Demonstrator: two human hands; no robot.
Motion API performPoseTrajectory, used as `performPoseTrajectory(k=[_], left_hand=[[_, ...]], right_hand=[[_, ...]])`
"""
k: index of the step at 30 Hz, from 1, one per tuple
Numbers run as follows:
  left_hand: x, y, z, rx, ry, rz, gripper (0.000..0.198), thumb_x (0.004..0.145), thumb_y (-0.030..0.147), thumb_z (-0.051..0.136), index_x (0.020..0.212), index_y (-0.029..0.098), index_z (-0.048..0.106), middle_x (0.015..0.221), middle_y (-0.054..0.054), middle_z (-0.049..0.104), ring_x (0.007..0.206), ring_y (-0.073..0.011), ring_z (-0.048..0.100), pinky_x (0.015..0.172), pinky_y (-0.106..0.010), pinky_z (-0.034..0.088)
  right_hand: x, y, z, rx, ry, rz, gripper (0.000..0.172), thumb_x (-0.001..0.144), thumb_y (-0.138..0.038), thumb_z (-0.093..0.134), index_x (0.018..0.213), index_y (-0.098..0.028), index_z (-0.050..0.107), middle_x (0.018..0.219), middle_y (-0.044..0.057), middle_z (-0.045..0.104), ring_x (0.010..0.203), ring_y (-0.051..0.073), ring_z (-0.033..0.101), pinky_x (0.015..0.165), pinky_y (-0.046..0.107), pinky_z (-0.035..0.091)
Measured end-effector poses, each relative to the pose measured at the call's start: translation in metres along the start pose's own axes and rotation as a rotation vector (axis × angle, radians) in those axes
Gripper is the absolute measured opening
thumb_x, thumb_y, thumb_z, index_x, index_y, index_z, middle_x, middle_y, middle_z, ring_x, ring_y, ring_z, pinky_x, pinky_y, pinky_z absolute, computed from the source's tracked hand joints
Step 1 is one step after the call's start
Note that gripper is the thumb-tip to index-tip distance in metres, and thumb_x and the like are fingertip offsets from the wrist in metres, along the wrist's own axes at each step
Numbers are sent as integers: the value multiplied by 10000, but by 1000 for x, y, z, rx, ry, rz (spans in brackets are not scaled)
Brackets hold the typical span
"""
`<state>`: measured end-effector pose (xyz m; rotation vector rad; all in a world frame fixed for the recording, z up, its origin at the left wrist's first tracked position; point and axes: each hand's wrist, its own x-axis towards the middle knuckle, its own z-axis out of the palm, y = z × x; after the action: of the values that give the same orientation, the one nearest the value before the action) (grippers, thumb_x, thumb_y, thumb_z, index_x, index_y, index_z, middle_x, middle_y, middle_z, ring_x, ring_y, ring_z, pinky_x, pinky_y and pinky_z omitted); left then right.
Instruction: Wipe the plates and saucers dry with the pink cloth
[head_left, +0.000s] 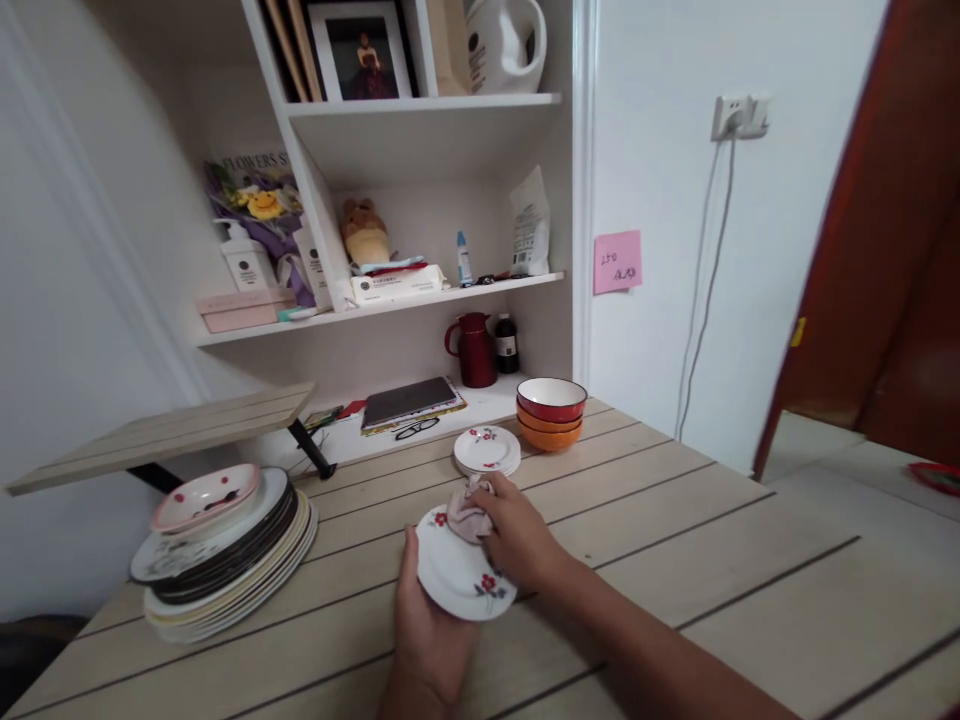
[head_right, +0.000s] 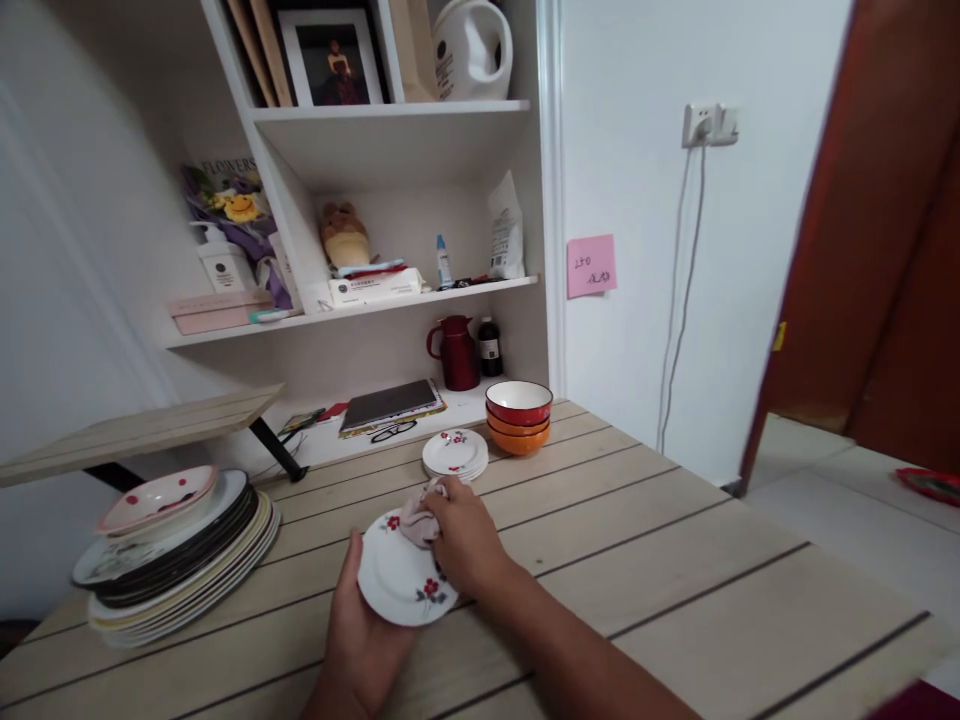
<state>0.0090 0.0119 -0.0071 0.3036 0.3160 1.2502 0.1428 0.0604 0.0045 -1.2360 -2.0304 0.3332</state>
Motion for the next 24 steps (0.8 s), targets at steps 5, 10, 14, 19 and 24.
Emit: performPoseTrajectory(k=[5, 10, 14, 19, 24], left_hand=[[-4, 22, -1, -12, 91, 199, 380, 893, 414, 509, 1075, 143, 703, 1050, -133, 730, 941, -263, 685, 901, -419, 488], [-6, 13, 3, -43, 134, 101, 355, 889, 386, 524, 1017, 114, 712, 977, -119, 738, 910, -221, 687, 918, -352, 481], [-5, -6, 10, -67, 45, -60, 365, 874, 418, 554, 1113, 174, 681, 1115, -100, 709, 1050, -254, 648, 968, -401, 447], [-3, 0, 3, -41, 38, 22, 390, 873, 422, 551, 1158, 181, 664, 1140, -118, 702, 1062, -290, 643, 959, -474, 447], [-6, 23, -4, -28, 108, 209, 416, 879, 453, 514, 1035, 122, 713, 1004, -148, 734, 953, -288, 680, 896, -455, 497]], right_hand=[[-16, -25, 8, 73, -165, -170, 459, 630, -1, 508, 1004, -211, 675, 1145, 80, 566, 1061, 221, 506, 924, 332, 397], [-22, -44, 4, 234, -194, -289, 527, 584, 20, 485, 1017, -227, 654, 1190, 61, 551, 1120, 213, 490, 965, 330, 381], [-11, -28, 3, 185, -44, -154, 480, 579, 38, 476, 945, -212, 661, 1223, 77, 525, 1114, 225, 496, 944, 344, 390], [-5, -7, 3, 43, -40, -57, 461, 612, 39, 494, 964, -200, 671, 1157, 97, 563, 1079, 237, 506, 927, 353, 391], [-18, -29, 5, 97, -217, -215, 372, 646, -18, 527, 929, -208, 676, 1097, 75, 600, 1036, 226, 520, 906, 337, 394]])
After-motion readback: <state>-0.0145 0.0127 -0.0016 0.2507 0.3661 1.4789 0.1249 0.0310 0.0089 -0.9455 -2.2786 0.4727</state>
